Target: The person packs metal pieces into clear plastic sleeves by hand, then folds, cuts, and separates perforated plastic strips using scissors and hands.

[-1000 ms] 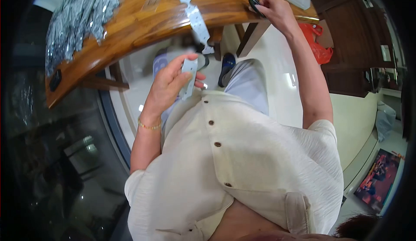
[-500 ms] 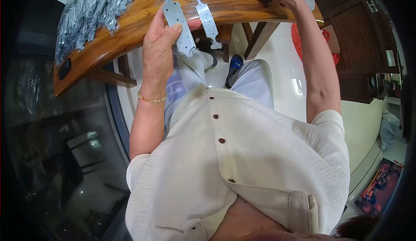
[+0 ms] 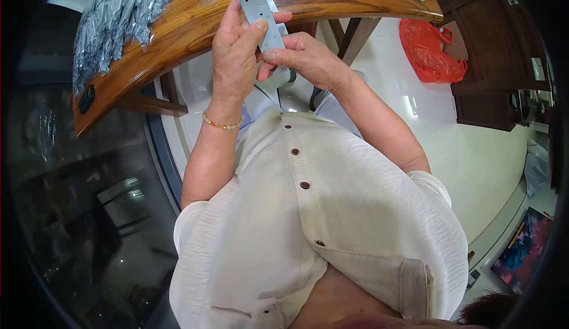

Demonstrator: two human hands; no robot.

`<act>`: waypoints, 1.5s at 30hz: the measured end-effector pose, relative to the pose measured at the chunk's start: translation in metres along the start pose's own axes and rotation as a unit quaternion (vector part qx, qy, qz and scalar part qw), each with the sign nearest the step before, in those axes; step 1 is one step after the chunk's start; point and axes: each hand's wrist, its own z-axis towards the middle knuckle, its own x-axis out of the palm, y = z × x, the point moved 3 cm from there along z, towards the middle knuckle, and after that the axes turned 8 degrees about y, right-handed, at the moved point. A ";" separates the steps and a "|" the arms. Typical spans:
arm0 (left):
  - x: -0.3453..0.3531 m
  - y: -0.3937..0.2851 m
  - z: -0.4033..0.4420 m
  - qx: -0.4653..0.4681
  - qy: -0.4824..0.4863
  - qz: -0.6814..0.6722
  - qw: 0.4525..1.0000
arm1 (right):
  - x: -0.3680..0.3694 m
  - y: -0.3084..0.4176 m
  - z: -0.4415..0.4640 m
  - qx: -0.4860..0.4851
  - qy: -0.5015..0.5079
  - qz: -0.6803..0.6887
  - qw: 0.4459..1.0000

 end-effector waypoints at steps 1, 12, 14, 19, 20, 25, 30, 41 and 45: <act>0.000 0.001 0.000 -0.004 -0.004 -0.011 1.000 | 0.000 -0.002 -0.001 0.011 -0.005 0.002 1.000; -0.024 0.018 -0.013 -0.133 0.007 -0.035 0.991 | -0.002 -0.015 -0.011 0.049 0.008 0.076 0.996; -0.027 0.019 -0.015 -0.147 0.013 -0.019 0.989 | -0.002 -0.016 -0.010 0.049 0.006 0.071 0.996; -0.031 0.020 -0.016 -0.142 0.022 0.074 0.987 | -0.003 -0.022 -0.008 0.039 0.010 0.042 0.998; -0.031 0.021 -0.015 -0.137 0.018 0.069 0.988 | -0.002 -0.020 -0.009 0.040 0.009 0.046 0.998; -0.036 0.025 -0.012 -0.146 0.009 -0.049 0.988 | 0.001 0.002 -0.015 0.039 -0.011 -0.070 0.997; -0.044 0.023 -0.010 -0.140 -0.027 -0.187 0.972 | -0.022 0.014 -0.024 0.015 -0.033 -0.030 0.999; -0.038 0.030 -0.011 -0.173 -0.021 -0.380 0.908 | -0.003 0.034 -0.022 -0.078 0.027 -0.034 0.996; -0.039 0.035 -0.010 -0.170 -0.013 -0.420 0.891 | -0.004 0.029 -0.017 -0.128 0.039 -0.093 0.987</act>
